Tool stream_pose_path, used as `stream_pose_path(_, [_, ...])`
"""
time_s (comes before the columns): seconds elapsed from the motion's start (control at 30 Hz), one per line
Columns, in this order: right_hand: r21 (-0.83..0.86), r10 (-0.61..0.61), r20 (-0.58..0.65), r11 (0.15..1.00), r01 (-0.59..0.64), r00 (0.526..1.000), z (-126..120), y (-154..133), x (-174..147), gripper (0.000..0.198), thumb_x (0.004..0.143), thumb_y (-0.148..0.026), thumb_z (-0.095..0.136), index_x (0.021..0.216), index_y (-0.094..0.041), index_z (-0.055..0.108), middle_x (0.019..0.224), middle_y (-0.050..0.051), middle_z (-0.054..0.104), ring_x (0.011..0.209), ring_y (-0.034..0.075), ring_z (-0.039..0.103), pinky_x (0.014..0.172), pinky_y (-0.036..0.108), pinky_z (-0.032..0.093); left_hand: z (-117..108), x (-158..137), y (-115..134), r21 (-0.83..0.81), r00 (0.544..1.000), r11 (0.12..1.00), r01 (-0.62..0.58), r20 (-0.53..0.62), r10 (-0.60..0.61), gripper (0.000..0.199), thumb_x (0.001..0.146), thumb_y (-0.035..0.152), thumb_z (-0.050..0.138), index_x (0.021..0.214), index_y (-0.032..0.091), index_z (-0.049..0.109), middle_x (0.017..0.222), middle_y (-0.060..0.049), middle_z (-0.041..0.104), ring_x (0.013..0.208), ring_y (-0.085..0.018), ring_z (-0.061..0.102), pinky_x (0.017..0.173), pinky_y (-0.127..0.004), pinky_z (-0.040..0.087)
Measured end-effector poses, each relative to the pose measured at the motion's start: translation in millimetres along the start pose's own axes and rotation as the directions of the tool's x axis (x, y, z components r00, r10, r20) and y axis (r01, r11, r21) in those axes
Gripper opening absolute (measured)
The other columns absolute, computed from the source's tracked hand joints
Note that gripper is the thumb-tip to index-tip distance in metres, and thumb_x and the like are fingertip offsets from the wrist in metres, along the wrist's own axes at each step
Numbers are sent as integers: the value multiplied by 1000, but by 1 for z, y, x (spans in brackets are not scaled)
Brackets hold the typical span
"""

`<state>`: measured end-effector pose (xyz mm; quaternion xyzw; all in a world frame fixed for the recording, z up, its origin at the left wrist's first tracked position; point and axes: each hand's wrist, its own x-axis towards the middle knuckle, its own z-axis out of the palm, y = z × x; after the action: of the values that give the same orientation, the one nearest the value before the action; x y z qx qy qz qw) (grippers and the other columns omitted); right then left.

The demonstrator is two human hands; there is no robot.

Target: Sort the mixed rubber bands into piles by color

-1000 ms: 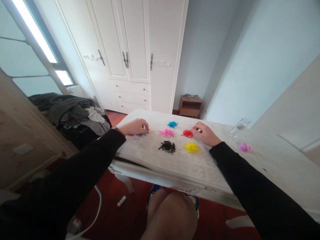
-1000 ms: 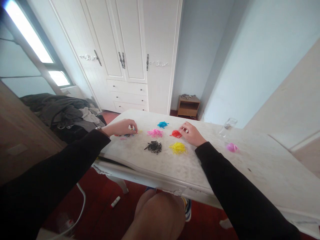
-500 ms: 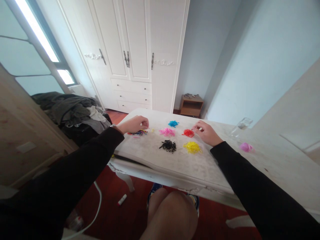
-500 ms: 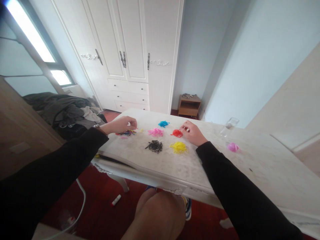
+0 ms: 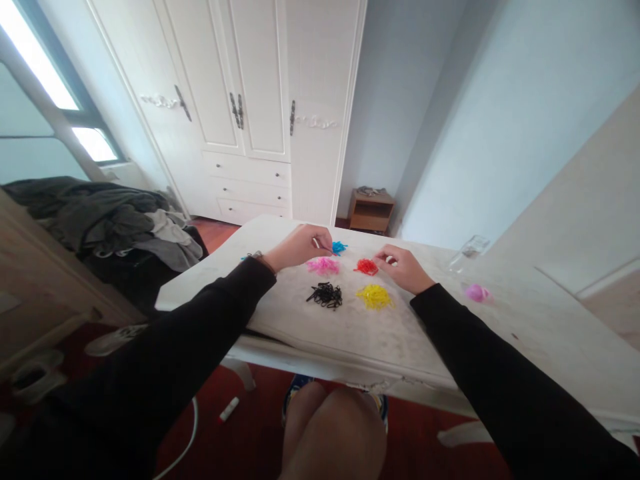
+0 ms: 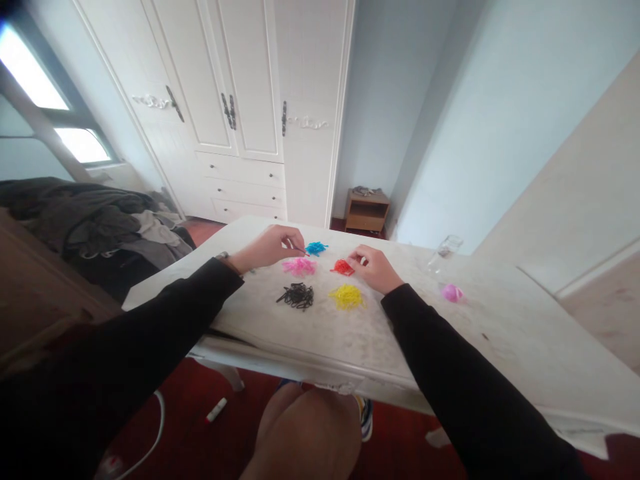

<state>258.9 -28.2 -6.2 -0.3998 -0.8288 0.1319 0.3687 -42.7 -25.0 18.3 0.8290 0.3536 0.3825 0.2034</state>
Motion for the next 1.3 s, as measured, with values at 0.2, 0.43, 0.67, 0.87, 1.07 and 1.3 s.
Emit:
stream_pose_path(0.2, [53,62,-26,997,-61,998,-2,4,0,22,84,-41,72,87,-20,75,88,7,76,73,18,65,64,32,51,50,47,6,-42,982,982,-185,26,187,6,78,13,78,77,15,72,75,-1,75,67,-11,65,65,-22,48])
stream_pose_path(0.43, [47,66,-47,997,-63,997,-1,1,0,22,85,-42,74,82,-20,74,83,5,75,72,17,64,64,31,50,73,57,1,-146,981,971,-191,-62,184,7,76,14,78,74,15,71,72,-1,73,64,-10,63,61,-21,48])
stream_pose_path(0.67, [56,68,-78,996,-63,995,2,-8,-1,20,86,-42,73,83,-21,73,82,4,75,73,17,64,63,31,50,70,48,5,-206,978,956,-208,-65,199,6,76,12,76,75,16,72,71,-1,73,66,-11,65,62,-22,50])
stream_pose_path(0.87, [66,48,-148,997,-39,988,0,-11,-2,16,85,-36,72,77,-22,72,78,2,73,71,17,63,64,31,49,69,43,5,-216,980,956,-200,-49,194,3,80,12,75,78,15,75,72,-3,74,69,-13,68,67,-25,52])
stream_pose_path(1.07, [46,67,-179,997,-60,982,-1,-11,-2,18,85,-37,73,76,-21,71,77,2,73,72,17,63,64,31,48,71,42,-1,-225,978,952,-207,-56,200,6,82,15,72,82,15,77,76,-4,77,71,-14,69,69,-25,53])
stream_pose_path(1.3, [43,61,-174,998,-55,983,2,-13,-3,16,84,-36,73,76,-22,71,78,2,72,73,17,63,66,32,48,75,42,0,-213,977,953,-214,-61,206,8,83,18,70,78,17,76,74,-3,76,69,-14,68,67,-26,52])
